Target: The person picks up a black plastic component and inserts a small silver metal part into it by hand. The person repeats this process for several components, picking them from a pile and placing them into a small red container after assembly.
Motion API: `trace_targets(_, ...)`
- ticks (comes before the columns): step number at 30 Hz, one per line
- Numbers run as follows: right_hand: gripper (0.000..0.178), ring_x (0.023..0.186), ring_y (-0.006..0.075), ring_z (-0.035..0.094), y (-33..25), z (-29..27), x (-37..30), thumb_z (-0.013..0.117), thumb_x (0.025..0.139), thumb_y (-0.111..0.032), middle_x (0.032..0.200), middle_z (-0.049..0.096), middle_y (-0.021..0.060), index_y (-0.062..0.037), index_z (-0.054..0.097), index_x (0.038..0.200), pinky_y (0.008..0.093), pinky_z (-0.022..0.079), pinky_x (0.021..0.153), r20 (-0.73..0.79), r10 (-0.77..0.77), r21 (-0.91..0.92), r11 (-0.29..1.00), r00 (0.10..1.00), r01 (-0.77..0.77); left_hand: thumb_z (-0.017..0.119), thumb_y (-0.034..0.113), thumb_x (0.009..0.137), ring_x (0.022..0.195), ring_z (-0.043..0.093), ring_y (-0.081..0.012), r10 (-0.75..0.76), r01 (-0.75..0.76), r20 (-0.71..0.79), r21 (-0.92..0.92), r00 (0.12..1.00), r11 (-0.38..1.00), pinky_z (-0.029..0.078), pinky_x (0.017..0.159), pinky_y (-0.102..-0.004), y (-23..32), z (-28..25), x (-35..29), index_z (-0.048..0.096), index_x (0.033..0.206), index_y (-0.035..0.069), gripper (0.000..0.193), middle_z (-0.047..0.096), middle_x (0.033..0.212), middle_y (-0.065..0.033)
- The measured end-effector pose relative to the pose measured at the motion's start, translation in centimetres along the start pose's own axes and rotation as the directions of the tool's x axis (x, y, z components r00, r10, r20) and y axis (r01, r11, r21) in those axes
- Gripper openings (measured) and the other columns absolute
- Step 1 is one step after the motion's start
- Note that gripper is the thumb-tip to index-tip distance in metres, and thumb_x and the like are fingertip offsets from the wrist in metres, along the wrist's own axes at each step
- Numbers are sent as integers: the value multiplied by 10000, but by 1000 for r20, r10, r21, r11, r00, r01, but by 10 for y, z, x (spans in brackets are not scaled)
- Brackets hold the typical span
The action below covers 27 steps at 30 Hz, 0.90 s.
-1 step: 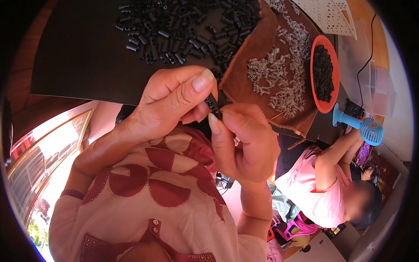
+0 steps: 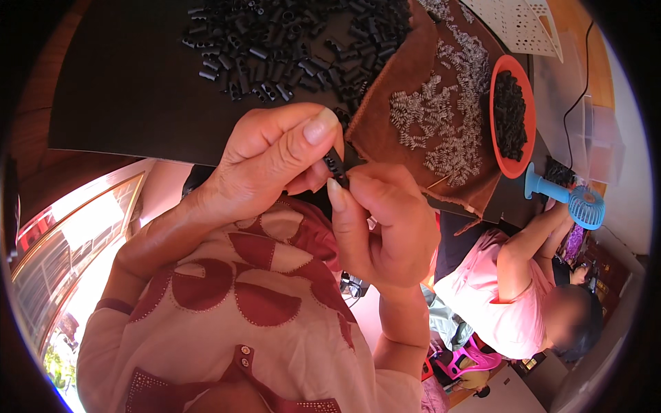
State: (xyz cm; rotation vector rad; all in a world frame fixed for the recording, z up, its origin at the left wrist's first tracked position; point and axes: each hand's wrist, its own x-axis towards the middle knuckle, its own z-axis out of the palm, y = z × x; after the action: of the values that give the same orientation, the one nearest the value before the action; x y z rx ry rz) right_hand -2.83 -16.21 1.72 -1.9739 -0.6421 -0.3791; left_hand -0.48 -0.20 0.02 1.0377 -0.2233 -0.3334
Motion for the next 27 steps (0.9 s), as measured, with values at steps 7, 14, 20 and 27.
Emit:
trace_targets(7, 227, 541, 100, 492, 4, 3, -3, 678, 792, 35, 808, 617, 131, -3, 520, 950, 214, 380, 463, -8, 21, 18, 1000, 1000, -21, 457, 368, 980, 517, 376, -33, -28, 30, 59, -32, 998, 999, 281, 444, -190, 0, -6, 1, 546, 780, 32, 401, 459, 595, 12)
trace_targets(14, 313, 531, 78, 453, 2, -6, 19, 724, 763, -22, 738, 553, 61, 18, 550, 1020, 199, 348, 454, 130, 64, 180, 980, 990, -87, 485, 390, 963, 500, 395, -24, -126, 128, 67, -14, 990, 992, 301, 430, -178, 5, -7, 0, 550, 765, 41, 406, 482, 595, 13)
trace_targets(20, 308, 514, 67, 426, 3, -7, 35, 760, 712, -83, 708, 519, 30, 39, 630, 963, 204, 329, 438, 251, -60, 31, 998, 966, 54, 544, 378, 936, 434, 400, -30, -112, 113, 23, -69, 993, 991, 304, 381, -180, 3, -7, -2, 582, 742, 46, 386, 504, 545, 11)
trace_targets(27, 258, 477, 86, 416, 11, 3, 33, 765, 658, -96, 626, 486, 25, -11, 607, 843, 219, 309, 419, 146, -102, 103, 991, 984, 88, 592, 309, 920, 447, 435, -19, -154, 155, 30, -34, 988, 987, 323, 391, -181, 8, -6, -3, 595, 713, 46, 335, 496, 536, 28)
